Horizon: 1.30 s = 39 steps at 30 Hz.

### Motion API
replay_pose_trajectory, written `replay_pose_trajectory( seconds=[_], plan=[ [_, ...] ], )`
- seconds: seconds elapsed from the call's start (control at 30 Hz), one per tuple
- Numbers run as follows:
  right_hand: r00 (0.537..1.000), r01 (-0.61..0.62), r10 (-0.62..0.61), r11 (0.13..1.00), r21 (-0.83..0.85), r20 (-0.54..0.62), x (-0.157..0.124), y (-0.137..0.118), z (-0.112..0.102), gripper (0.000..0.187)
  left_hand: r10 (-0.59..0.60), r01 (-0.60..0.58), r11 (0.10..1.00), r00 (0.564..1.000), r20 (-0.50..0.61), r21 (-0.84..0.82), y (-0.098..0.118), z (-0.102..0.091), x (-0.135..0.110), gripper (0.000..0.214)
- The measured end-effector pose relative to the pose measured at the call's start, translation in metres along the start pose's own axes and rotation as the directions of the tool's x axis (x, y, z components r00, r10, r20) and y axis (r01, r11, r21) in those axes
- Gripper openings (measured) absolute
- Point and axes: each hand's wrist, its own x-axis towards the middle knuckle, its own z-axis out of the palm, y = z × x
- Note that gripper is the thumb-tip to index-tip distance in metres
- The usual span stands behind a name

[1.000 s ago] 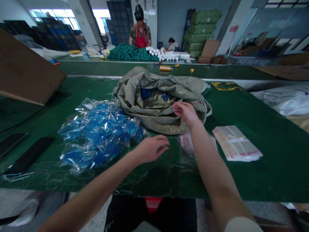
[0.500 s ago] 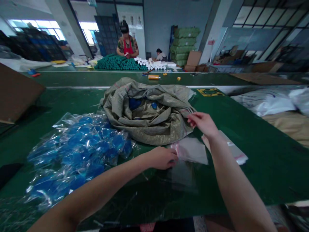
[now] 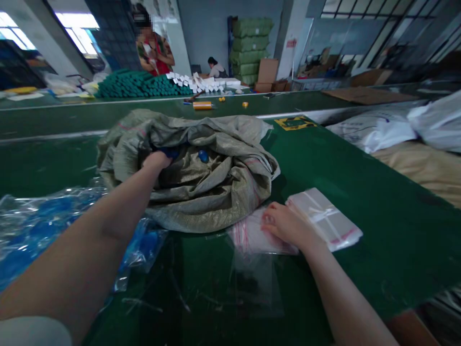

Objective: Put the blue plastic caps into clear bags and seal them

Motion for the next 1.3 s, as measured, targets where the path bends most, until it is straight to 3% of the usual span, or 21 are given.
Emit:
replay_pose_trajectory(
  seconds=[0.1,0.17,0.3,0.37,0.4,0.47,0.53,0.63,0.7,0.77,0.87,0.97,1.07,1.17,1.3],
  plan=[
    [1.000,0.000,0.000,1.000,-0.005,-0.016,0.002,0.004,0.002,0.020,-0.004,-0.006,0.988,0.998,0.066,0.157,0.005,0.001,-0.006,0.037],
    [1.000,0.005,-0.005,1.000,-0.003,-0.024,0.002,0.006,0.002,0.020,0.020,-0.076,0.957,0.980,0.199,0.279,0.015,0.001,-0.013,0.056],
    [0.996,0.084,-0.083,0.996,0.029,-0.014,0.002,0.008,-0.001,0.029,0.162,-0.375,0.868,0.832,0.530,0.324,0.040,-0.003,-0.020,0.068],
    [0.994,0.105,-0.103,0.992,0.066,-0.032,-0.001,0.009,-0.006,0.032,0.236,-0.482,0.807,0.792,0.563,0.340,0.053,-0.005,-0.028,0.072],
    [0.993,0.111,-0.107,0.989,0.094,-0.045,-0.002,0.010,-0.009,0.033,0.259,-0.502,0.780,0.802,0.538,0.373,0.061,-0.006,-0.037,0.073],
    [0.990,0.136,-0.127,0.975,0.176,-0.065,-0.008,0.010,-0.017,0.032,0.259,-0.475,0.746,0.852,0.455,0.467,0.077,-0.006,-0.069,0.060],
    [0.988,0.145,-0.125,0.957,0.250,-0.094,-0.014,0.006,-0.027,0.031,0.162,-0.408,0.722,0.885,0.437,0.558,0.092,-0.005,-0.118,0.049],
    [0.981,0.165,-0.127,0.942,0.292,-0.144,-0.021,-0.007,-0.041,0.030,0.111,-0.534,0.707,0.732,0.672,0.464,0.102,0.001,-0.205,0.044],
    [0.968,0.211,-0.161,0.936,0.282,-0.191,-0.022,-0.021,-0.046,0.030,0.062,-0.556,0.666,0.706,0.706,0.497,0.099,0.004,-0.252,0.044],
    [0.946,0.273,-0.209,0.926,0.262,-0.249,-0.020,-0.038,-0.046,0.030,0.000,-0.540,0.636,0.715,0.699,0.552,0.091,0.004,-0.282,0.046],
    [0.908,0.347,-0.266,0.911,0.224,-0.324,-0.012,-0.070,-0.039,0.029,0.021,-0.495,0.677,0.753,0.658,0.545,0.082,0.001,-0.295,0.054],
    [0.880,0.387,-0.300,0.902,0.193,-0.368,-0.003,-0.106,-0.030,0.030,0.092,-0.393,0.815,0.812,0.576,0.425,0.084,-0.002,-0.286,0.055],
    [0.870,0.407,-0.312,0.891,0.199,-0.382,0.006,-0.137,-0.021,0.028,0.068,-0.178,0.957,0.906,0.419,0.229,0.089,-0.001,-0.272,0.042],
    [0.867,0.409,-0.309,0.889,0.204,-0.392,0.015,-0.155,-0.014,0.028,-0.011,-0.013,0.997,0.958,0.286,0.080,0.089,-0.001,-0.262,0.033],
    [0.875,0.355,-0.239,0.908,0.222,-0.420,0.021,-0.161,-0.010,0.029,-0.039,0.023,0.997,0.972,0.230,0.074,0.089,-0.010,-0.254,0.029]
  ],
)
